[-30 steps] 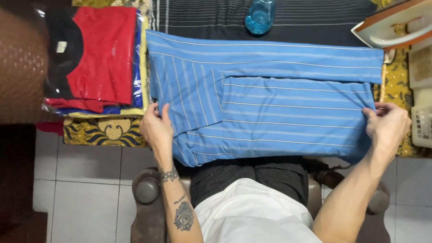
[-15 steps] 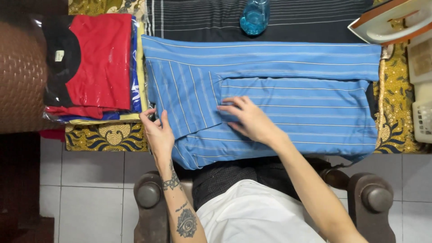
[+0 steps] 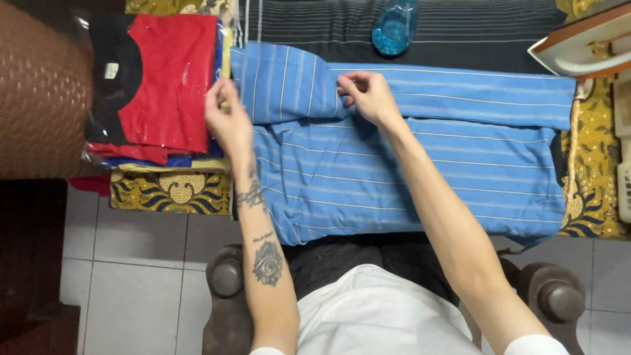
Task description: Folding a blue striped shirt and then ironing it on a flat surface.
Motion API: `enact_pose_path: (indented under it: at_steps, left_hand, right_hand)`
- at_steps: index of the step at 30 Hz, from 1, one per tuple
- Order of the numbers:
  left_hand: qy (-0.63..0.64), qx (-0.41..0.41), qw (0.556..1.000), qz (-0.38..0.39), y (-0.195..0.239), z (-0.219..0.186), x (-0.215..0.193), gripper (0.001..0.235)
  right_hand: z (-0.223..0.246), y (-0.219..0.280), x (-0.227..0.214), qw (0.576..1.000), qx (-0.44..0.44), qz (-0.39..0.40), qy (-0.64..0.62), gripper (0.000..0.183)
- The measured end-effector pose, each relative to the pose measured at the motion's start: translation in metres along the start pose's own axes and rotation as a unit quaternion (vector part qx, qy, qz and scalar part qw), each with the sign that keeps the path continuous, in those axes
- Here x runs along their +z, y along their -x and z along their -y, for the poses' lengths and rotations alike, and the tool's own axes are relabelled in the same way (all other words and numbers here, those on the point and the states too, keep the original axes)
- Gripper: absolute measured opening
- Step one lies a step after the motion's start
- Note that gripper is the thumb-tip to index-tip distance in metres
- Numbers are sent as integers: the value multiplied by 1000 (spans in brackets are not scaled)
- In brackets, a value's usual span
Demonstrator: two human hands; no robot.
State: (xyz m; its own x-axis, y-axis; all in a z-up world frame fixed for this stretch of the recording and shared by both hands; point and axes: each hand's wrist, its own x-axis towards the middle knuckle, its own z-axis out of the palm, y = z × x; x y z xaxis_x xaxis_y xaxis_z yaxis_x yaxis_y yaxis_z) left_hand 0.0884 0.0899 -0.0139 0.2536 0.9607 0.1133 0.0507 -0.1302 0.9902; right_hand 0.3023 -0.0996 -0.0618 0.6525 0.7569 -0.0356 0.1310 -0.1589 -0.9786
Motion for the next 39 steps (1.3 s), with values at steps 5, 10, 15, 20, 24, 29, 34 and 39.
enact_pose_path:
  at_steps: [5,10,15,20,24,29,34,39]
  left_hand:
    - [-345,138,929,-2,2,11,-3,29]
    - [-301,77,948,71,3,12,-21,34]
    - [-220,59,970,90,3,9,-39,28]
    - [-329,31,938,108,12,-2,-34,26]
    - [-432,97,894,66,8,0,-20,20]
    - [-468,189,863,10,-5,-3,19,31]
    - [-480,190,857,2,-24,33,46,30]
    - [-474,164,865,10,-16,17,50,28]
  right_hand:
    - [24,16,4,996,62,-9,61,32]
    - [43,32,4,997,64,22,46,44]
    - [53,43,0,997,49,40,38,40]
    - [34,35,5,989,39,41,133,40]
    - [44,31,7,978,30,14,206,39]
    - [32,1,16,979,10,-59,196,25]
    - [11,-30,31,987,-33,-94,127,23]
    - [21,-8,6,956,-147,-152,202,32]
